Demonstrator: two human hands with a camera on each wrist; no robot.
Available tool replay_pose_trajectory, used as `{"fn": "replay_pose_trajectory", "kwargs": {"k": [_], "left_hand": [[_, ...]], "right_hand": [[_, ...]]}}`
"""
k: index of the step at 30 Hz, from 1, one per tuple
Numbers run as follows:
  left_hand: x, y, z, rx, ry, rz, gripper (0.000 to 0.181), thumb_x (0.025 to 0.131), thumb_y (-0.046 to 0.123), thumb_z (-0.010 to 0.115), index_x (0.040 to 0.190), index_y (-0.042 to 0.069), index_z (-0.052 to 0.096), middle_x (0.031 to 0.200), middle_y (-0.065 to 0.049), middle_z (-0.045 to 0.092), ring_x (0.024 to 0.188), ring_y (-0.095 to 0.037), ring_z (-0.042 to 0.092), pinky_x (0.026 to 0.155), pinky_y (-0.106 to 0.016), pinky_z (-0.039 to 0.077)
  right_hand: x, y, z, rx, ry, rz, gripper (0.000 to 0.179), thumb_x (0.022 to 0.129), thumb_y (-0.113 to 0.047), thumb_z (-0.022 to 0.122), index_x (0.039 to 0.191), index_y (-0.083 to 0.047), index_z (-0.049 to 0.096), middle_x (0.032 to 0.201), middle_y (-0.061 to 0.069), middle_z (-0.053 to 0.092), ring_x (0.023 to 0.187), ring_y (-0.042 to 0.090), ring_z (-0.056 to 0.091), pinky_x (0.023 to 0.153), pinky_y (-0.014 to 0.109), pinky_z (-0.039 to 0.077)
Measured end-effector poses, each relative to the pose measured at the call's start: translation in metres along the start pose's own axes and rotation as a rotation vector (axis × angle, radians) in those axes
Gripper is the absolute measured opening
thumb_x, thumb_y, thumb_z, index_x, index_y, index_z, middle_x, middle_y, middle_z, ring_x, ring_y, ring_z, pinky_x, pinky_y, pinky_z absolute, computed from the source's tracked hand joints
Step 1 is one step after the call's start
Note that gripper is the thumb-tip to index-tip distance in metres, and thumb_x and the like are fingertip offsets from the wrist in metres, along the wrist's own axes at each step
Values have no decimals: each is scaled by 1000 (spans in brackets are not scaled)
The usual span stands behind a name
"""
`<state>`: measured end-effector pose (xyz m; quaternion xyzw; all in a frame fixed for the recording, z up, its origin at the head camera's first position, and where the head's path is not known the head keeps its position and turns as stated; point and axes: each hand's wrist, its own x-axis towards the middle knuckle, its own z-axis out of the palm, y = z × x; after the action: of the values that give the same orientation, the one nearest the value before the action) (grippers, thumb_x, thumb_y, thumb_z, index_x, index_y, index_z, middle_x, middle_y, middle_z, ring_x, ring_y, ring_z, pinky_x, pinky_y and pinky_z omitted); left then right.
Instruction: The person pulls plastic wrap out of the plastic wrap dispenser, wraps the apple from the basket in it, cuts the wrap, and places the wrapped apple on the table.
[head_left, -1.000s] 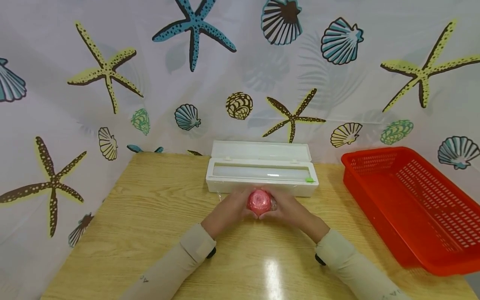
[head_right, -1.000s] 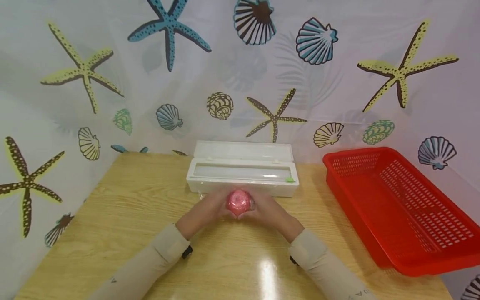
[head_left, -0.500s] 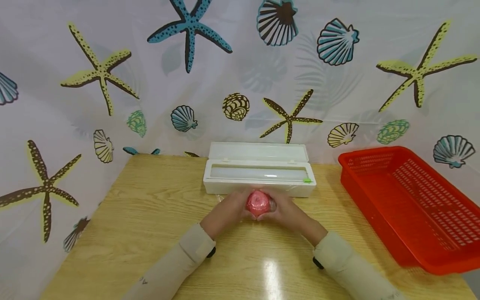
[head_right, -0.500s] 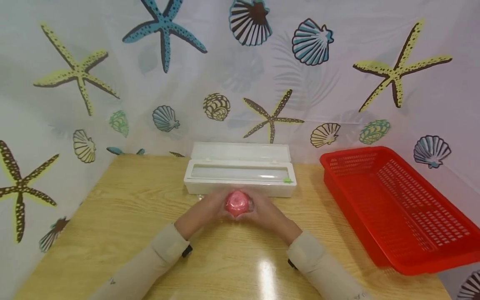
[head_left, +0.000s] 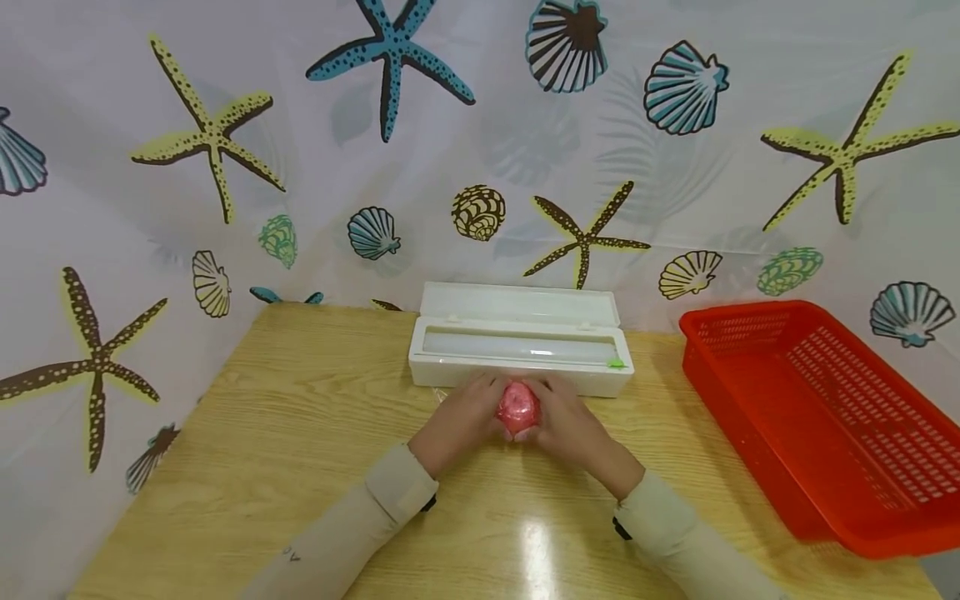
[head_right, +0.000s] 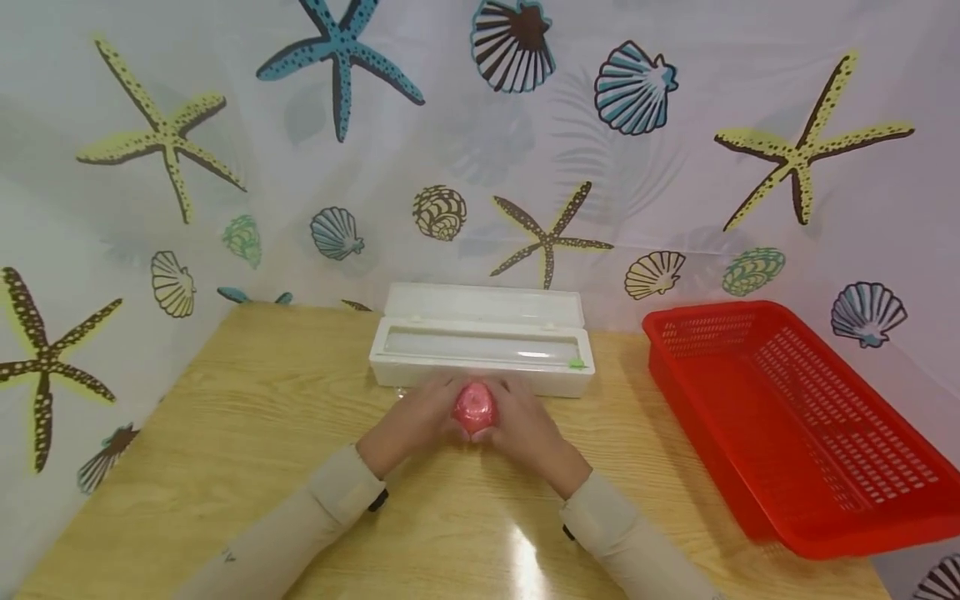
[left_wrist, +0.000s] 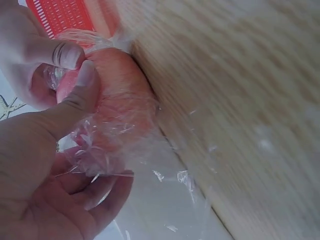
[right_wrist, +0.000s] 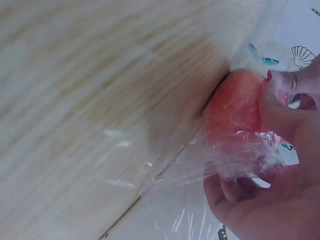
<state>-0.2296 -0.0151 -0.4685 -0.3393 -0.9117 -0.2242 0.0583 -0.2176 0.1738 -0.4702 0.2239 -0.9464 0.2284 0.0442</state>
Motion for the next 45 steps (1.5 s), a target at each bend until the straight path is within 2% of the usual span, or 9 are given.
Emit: {"fn": "replay_pose_trajectory", "kwargs": {"k": [6, 12, 20, 27, 29, 33, 36, 41, 45], "left_hand": [[0, -1, 1, -5, -18, 15, 76, 70, 28, 80, 133, 15, 41, 125, -3, 49, 115, -16, 44, 96, -28, 40], [1, 4, -3, 46, -22, 96, 69, 74, 29, 78, 130, 7, 45, 124, -5, 51, 111, -16, 47, 94, -26, 42], [11, 10, -6, 146, -44, 110, 59, 73, 28, 79, 123, 13, 50, 120, -4, 55, 105, -17, 53, 89, -27, 46], [17, 19, -10, 185, -60, 106, 52, 72, 22, 81, 115, 9, 55, 111, -5, 60, 100, -19, 56, 87, -26, 47], [18, 21, -10, 185, -76, 86, 48, 72, 21, 81, 111, 9, 56, 106, -5, 61, 96, -19, 58, 85, -27, 47], [20, 23, -10, 155, -117, 48, 46, 71, 22, 82, 107, 12, 54, 103, -2, 60, 95, -18, 57, 86, -27, 46], [22, 24, -10, 154, -138, 38, 47, 70, 22, 83, 106, 13, 53, 102, 0, 59, 94, -18, 56, 86, -27, 46], [20, 25, -12, 177, -167, 4, 50, 71, 21, 82, 110, 12, 53, 105, -2, 59, 96, -19, 56, 87, -28, 46], [17, 24, -12, 181, -161, -6, 52, 71, 22, 82, 113, 13, 52, 109, -2, 59, 98, -19, 56, 89, -28, 45]], "right_hand": [[3, -1, -3, 34, -50, 11, 81, 67, -25, 84, 136, -8, 45, 130, 7, 46, 119, 23, 40, 98, 40, 39], [3, 3, -4, 73, -52, 14, 81, 65, -26, 85, 134, -7, 47, 131, 8, 46, 120, 24, 40, 97, 40, 41], [0, 5, -7, 119, -18, -29, 81, 66, -29, 83, 135, -6, 47, 131, 11, 48, 120, 27, 42, 94, 43, 42], [-5, 12, -21, 172, -83, -82, 67, 79, -27, 74, 138, -13, 44, 134, 6, 46, 122, 23, 42, 96, 41, 41], [-8, 16, -30, 158, -52, -90, 51, 85, -25, 68, 132, -14, 52, 128, 3, 53, 116, 20, 49, 92, 40, 44], [-14, 31, -58, 30, 136, -48, 23, 88, -15, 64, 110, -10, 66, 106, 5, 65, 96, 22, 60, 81, 42, 50], [-15, 52, -76, -78, 254, 12, 17, 86, -8, 65, 102, -4, 67, 99, 13, 65, 91, 29, 59, 78, 45, 50], [-16, 80, -84, -122, 209, 50, 19, 86, -7, 65, 105, -2, 67, 103, 17, 63, 91, 33, 57, 77, 47, 49], [-17, 85, -80, -111, 167, 46, 21, 87, -11, 65, 106, -4, 67, 105, 14, 63, 89, 30, 58, 76, 45, 51]]}}
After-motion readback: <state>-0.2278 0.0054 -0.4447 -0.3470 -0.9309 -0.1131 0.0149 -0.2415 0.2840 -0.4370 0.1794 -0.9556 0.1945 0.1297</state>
